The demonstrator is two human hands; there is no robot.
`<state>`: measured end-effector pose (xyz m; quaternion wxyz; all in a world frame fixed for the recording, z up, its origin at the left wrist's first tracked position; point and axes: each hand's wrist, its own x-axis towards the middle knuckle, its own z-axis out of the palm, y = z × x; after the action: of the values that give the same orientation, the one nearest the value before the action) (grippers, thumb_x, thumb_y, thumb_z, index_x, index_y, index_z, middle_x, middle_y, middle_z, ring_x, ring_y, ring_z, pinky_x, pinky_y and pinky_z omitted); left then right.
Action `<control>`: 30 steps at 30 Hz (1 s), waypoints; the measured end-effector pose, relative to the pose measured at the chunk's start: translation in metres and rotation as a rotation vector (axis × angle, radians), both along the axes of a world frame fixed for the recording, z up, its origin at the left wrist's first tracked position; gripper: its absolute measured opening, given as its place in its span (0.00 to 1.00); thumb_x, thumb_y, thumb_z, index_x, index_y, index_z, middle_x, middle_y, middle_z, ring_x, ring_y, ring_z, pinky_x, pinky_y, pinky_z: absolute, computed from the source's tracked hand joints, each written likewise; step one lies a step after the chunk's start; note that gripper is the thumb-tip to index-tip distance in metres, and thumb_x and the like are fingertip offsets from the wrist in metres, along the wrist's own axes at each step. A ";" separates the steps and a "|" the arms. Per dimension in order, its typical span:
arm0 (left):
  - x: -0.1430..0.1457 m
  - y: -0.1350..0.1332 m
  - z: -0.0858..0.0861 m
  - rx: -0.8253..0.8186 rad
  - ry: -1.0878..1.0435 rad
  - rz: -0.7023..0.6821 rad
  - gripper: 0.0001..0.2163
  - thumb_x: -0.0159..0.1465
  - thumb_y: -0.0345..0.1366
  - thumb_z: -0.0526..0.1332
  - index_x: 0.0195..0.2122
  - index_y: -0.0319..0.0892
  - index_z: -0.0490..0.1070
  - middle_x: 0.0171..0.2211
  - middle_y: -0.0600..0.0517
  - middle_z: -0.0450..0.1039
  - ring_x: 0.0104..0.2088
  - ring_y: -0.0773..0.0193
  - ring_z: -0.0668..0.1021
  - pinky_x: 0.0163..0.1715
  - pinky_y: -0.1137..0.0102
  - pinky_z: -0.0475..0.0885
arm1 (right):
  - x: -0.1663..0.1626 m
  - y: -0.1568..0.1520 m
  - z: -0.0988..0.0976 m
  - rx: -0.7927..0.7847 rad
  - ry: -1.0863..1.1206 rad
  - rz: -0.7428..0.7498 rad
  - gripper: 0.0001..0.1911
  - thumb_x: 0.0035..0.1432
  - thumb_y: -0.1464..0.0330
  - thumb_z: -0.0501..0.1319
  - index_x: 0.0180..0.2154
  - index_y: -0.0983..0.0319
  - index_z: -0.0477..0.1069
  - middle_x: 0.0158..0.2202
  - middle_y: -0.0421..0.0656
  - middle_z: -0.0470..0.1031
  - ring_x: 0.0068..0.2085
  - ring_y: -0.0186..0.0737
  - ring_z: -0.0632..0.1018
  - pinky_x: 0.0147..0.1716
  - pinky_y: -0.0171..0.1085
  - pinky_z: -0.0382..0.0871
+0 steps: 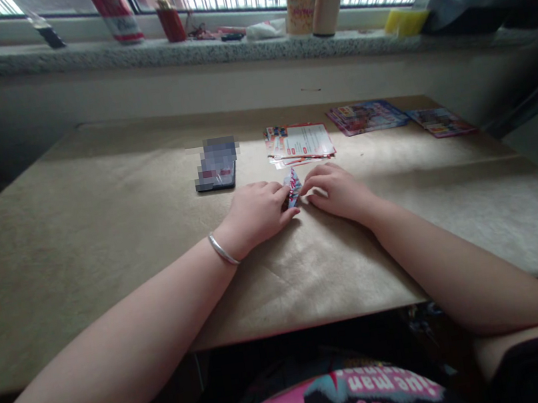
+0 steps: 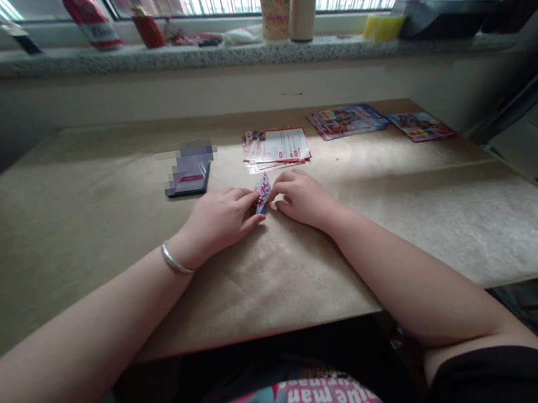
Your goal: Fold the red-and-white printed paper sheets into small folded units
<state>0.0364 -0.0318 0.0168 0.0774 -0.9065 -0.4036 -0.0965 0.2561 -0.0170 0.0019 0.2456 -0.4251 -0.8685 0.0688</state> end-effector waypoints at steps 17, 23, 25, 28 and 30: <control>-0.009 0.020 -0.010 -0.124 -0.210 -0.241 0.16 0.65 0.27 0.55 0.50 0.42 0.76 0.53 0.50 0.76 0.53 0.64 0.77 0.58 0.66 0.70 | 0.000 -0.006 0.013 0.087 -0.195 0.040 0.08 0.62 0.67 0.61 0.39 0.58 0.80 0.41 0.43 0.81 0.46 0.45 0.73 0.50 0.43 0.66; -0.012 0.028 -0.013 -0.058 -0.213 -0.276 0.16 0.63 0.24 0.55 0.47 0.43 0.78 0.49 0.50 0.79 0.47 0.64 0.79 0.51 0.67 0.73 | -0.007 -0.010 0.012 0.143 -0.296 0.028 0.13 0.65 0.63 0.58 0.42 0.58 0.80 0.41 0.44 0.81 0.45 0.46 0.73 0.47 0.43 0.64; -0.012 0.029 -0.015 -0.006 -0.195 -0.259 0.16 0.64 0.24 0.56 0.47 0.44 0.78 0.47 0.52 0.80 0.43 0.63 0.79 0.48 0.67 0.73 | -0.010 -0.012 0.012 0.155 -0.324 0.012 0.14 0.66 0.62 0.57 0.42 0.58 0.80 0.41 0.45 0.81 0.44 0.46 0.73 0.45 0.43 0.64; -0.011 0.029 -0.015 0.056 -0.164 -0.240 0.14 0.65 0.26 0.56 0.46 0.45 0.79 0.45 0.53 0.81 0.39 0.62 0.78 0.42 0.67 0.73 | -0.015 -0.015 0.012 0.156 -0.342 -0.006 0.14 0.66 0.63 0.56 0.40 0.60 0.80 0.39 0.45 0.80 0.42 0.44 0.74 0.40 0.41 0.63; -0.009 0.026 -0.014 0.060 -0.140 -0.245 0.14 0.65 0.25 0.56 0.45 0.43 0.79 0.44 0.52 0.81 0.39 0.62 0.78 0.42 0.67 0.74 | -0.018 -0.015 0.011 0.142 -0.345 -0.031 0.14 0.65 0.64 0.56 0.39 0.60 0.79 0.38 0.45 0.80 0.40 0.43 0.74 0.37 0.39 0.62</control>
<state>0.0276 -0.0057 0.0031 0.0638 -0.9374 -0.2911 -0.1803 0.2385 -0.0325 0.0134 0.1235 -0.4257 -0.8936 -0.0702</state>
